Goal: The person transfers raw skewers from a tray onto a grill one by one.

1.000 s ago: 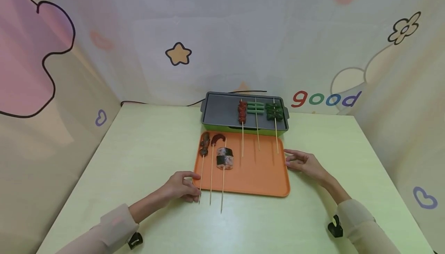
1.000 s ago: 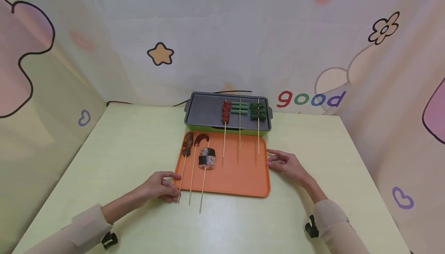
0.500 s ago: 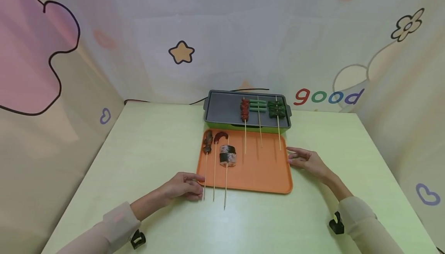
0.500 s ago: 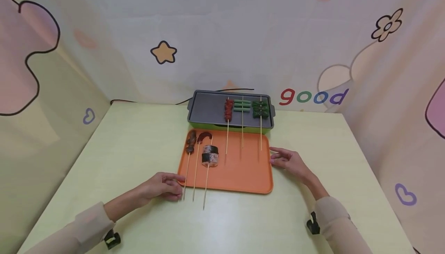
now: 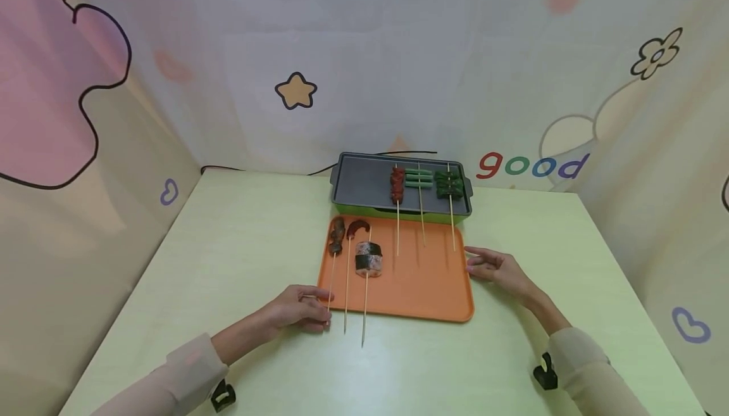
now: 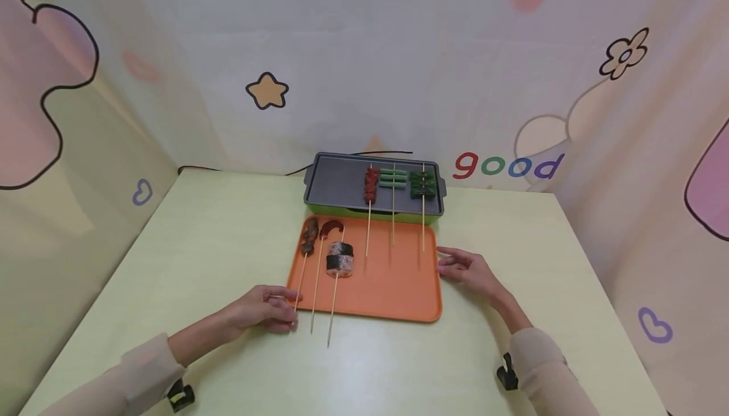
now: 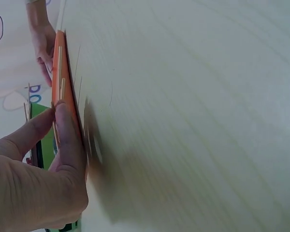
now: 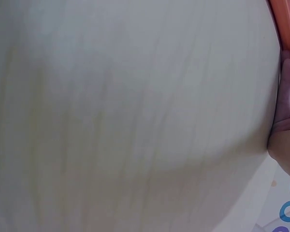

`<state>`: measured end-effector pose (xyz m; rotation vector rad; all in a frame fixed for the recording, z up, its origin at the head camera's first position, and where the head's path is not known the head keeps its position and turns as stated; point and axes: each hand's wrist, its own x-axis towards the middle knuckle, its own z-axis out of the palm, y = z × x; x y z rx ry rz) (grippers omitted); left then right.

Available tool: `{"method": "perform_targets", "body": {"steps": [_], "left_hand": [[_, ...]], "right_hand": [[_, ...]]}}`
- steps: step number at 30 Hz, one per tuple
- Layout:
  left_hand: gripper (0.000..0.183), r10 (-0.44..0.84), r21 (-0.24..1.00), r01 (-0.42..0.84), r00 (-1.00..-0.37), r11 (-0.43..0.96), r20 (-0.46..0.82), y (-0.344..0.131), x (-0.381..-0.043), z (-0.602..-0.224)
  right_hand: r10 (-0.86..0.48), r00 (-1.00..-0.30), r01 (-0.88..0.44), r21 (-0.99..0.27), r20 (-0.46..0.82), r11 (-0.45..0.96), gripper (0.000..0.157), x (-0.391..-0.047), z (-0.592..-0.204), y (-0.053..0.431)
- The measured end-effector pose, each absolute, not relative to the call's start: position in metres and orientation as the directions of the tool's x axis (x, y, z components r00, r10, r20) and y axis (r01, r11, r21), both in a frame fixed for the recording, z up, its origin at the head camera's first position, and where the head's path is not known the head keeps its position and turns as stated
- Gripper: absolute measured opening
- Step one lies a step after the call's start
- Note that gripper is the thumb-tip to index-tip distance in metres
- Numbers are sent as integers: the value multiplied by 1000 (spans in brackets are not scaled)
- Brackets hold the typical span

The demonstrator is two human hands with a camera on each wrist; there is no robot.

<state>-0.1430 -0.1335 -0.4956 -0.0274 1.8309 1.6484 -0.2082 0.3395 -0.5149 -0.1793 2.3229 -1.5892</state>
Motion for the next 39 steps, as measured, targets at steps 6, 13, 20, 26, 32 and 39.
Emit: {"method": "perform_targets", "body": {"steps": [6,13,20,26,32,39], "left_hand": [[48,376,867,-480,-785,131,-492,-140,-138,-496],[51,336,835,-544,-775,78,-536,-146,-130,-493],[51,354,841,-541,-790,-17,-502,-157,-125,-494],[55,331,863,-499,-830,-82,-449,-169,-135,-492],[60,259,882,-455,-872,-122,-414,-169,-151,-483],[60,231,884,-435,-890,-171,-394,-154,-173,-471]], "right_hand": [[-286,-942,60,-925,-177,374,56,-208,-517,339],[-284,-944,58,-929,-171,365,55,-209,-519,338],[-290,-942,55,-929,-170,366,54,-207,-520,339],[-290,-943,46,-929,-162,367,53,-207,-518,340],[-295,-937,70,-929,-186,365,54,-210,-519,341],[-290,-940,64,-928,-179,368,55,-210,-520,342]]}}
